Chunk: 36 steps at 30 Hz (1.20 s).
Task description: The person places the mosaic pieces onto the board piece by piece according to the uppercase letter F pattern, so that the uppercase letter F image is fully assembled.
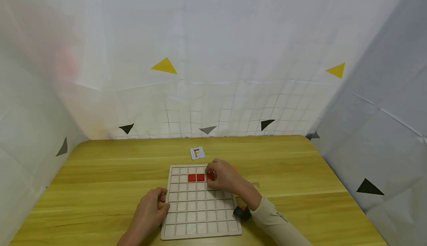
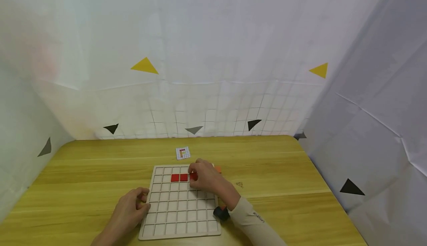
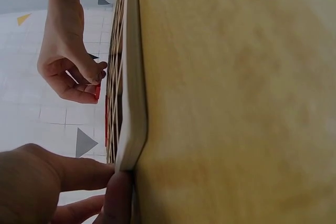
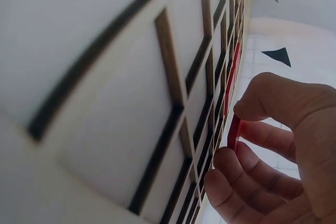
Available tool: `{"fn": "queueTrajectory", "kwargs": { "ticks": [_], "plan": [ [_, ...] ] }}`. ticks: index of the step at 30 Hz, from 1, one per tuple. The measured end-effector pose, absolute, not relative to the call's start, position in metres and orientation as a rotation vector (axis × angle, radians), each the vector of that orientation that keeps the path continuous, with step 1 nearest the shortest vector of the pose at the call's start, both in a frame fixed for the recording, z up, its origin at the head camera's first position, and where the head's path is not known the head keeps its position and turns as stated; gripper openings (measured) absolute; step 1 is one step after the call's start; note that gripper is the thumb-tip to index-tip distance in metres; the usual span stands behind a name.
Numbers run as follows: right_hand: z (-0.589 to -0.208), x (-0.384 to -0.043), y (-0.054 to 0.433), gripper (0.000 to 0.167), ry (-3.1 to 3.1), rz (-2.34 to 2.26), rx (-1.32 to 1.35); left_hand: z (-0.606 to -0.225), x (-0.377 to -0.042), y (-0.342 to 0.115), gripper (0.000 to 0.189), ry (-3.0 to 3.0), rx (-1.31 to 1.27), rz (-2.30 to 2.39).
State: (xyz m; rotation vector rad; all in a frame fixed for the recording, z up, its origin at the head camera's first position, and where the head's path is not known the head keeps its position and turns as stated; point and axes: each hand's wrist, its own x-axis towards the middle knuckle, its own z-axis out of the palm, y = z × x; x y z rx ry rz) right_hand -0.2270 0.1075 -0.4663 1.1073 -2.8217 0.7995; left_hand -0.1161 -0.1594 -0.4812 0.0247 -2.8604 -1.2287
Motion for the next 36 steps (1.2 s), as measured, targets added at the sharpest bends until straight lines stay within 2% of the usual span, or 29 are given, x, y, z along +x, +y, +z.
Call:
{"fn": "queueTrajectory", "kwargs": {
  "ticks": [36],
  "plan": [
    [-0.4668, -0.2289, 0.1037, 0.02, -2.856, 0.779, 1.095, -0.4798, -0.1146, -0.1603, 0.037, -2.848, 0.015, -1.247]
  ]
}}
